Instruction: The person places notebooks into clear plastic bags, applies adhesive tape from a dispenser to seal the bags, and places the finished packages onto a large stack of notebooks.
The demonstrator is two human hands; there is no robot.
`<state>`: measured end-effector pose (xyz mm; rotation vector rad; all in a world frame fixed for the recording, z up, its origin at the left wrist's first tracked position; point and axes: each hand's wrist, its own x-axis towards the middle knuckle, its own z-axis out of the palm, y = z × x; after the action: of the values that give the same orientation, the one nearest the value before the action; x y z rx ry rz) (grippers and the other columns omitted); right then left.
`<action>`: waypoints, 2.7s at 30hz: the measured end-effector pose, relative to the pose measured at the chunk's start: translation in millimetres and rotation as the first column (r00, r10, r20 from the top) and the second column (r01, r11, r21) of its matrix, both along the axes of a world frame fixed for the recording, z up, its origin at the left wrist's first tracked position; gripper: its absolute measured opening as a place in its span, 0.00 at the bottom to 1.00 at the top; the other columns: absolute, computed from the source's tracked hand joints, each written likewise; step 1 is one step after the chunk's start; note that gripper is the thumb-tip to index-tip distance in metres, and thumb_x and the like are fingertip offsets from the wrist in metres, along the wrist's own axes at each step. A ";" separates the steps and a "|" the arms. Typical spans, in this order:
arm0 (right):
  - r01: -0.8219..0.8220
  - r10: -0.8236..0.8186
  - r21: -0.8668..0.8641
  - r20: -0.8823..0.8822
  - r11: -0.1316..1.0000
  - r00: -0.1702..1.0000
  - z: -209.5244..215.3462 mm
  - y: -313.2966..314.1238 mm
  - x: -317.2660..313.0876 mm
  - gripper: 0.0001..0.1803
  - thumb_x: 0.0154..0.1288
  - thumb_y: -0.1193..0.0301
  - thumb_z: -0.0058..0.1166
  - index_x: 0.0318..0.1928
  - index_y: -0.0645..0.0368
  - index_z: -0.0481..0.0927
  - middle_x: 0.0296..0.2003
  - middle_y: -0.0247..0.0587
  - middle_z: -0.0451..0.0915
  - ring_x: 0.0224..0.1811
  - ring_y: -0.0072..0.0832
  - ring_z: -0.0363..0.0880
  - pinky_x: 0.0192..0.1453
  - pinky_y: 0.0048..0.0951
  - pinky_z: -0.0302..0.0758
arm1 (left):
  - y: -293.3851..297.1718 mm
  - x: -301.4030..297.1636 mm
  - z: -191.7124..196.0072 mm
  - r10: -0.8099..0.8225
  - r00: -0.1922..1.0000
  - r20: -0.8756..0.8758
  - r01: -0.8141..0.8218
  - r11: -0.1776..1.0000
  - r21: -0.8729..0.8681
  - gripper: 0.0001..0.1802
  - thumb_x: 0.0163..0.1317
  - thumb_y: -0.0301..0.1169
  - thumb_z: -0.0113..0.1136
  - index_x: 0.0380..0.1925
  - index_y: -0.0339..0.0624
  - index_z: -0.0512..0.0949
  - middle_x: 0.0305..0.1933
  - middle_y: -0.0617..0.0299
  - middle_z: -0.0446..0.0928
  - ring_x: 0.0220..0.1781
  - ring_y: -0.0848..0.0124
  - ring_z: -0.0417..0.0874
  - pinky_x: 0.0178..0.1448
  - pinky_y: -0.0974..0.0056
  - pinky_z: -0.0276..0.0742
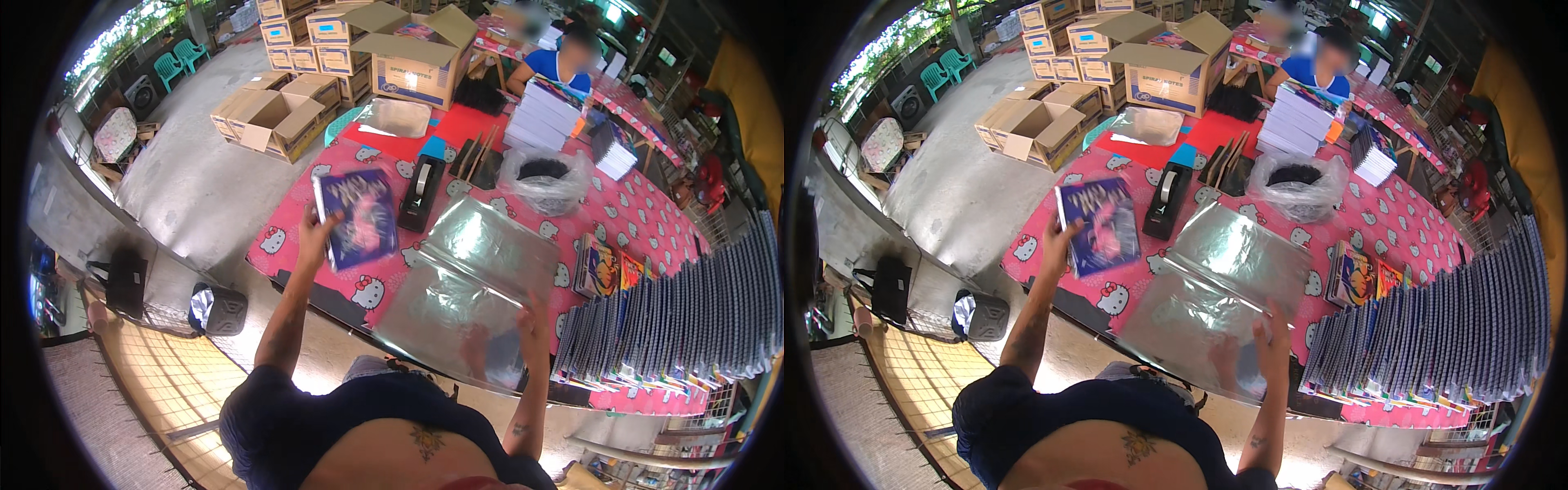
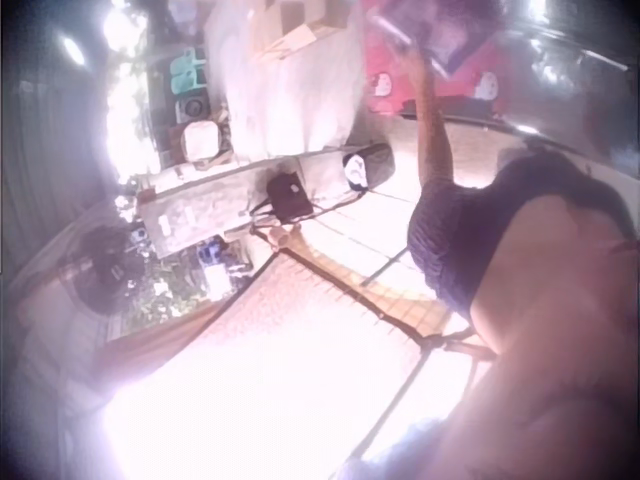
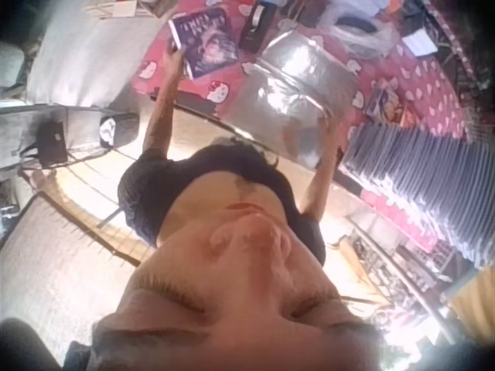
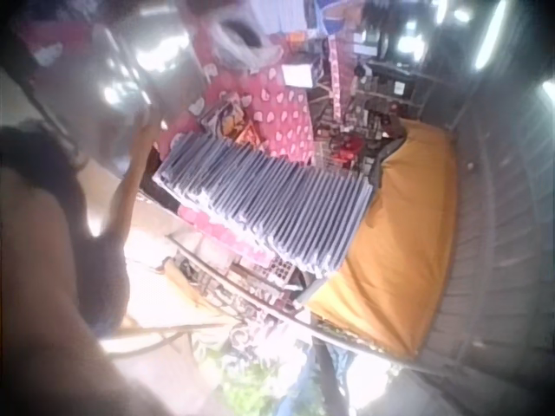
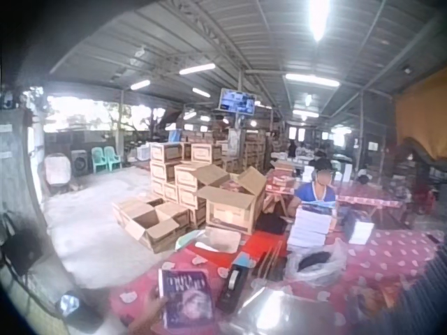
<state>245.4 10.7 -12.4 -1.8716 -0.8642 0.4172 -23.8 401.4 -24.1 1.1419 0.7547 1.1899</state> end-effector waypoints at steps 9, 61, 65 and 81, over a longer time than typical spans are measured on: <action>-0.044 0.097 -0.143 0.390 0.989 0.916 7.4 -26.8 -35.5 0.27 0.65 0.70 0.60 0.64 0.60 0.71 0.63 0.56 0.71 0.63 0.53 0.72 0.66 0.44 0.69 | 200.3 61.6 -109.5 0.344 0.936 0.076 -0.289 0.874 -0.392 0.21 0.56 0.41 0.71 0.34 0.30 0.80 0.33 0.53 0.80 0.26 0.64 0.81 0.26 0.58 0.77; 0.195 -0.422 0.536 0.341 0.821 0.840 354.6 -304.9 96.8 0.29 0.58 0.76 0.65 0.62 0.59 0.75 0.51 0.39 0.81 0.52 0.23 0.77 0.62 0.29 0.72 | -347.3 368.4 374.1 -0.611 0.731 -0.302 0.271 -0.146 0.951 0.53 0.42 0.19 0.68 0.73 0.48 0.58 0.77 0.57 0.58 0.79 0.63 0.55 0.80 0.57 0.48; -0.097 -0.255 0.625 0.450 0.775 0.856 358.8 -286.7 90.4 0.26 0.61 0.82 0.59 0.62 0.63 0.75 0.53 0.41 0.80 0.54 0.26 0.79 0.60 0.24 0.73 | -347.4 364.2 385.6 -0.652 0.656 -0.381 0.371 -0.161 0.914 0.53 0.41 0.21 0.72 0.72 0.52 0.61 0.76 0.61 0.61 0.77 0.63 0.60 0.79 0.56 0.52; 0.001 -0.386 0.596 0.519 0.803 0.763 379.4 -299.6 119.6 0.23 0.66 0.71 0.63 0.60 0.62 0.77 0.44 0.34 0.79 0.47 0.18 0.76 0.51 0.19 0.74 | -351.1 375.0 425.7 -0.766 0.436 -0.473 0.617 -0.129 0.776 0.42 0.55 0.38 0.74 0.69 0.47 0.66 0.64 0.61 0.73 0.67 0.67 0.70 0.72 0.61 0.63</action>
<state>365.0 -288.9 367.1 -1.4955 -1.0482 -0.6053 351.2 50.2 401.5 1.9733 -0.9106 0.5594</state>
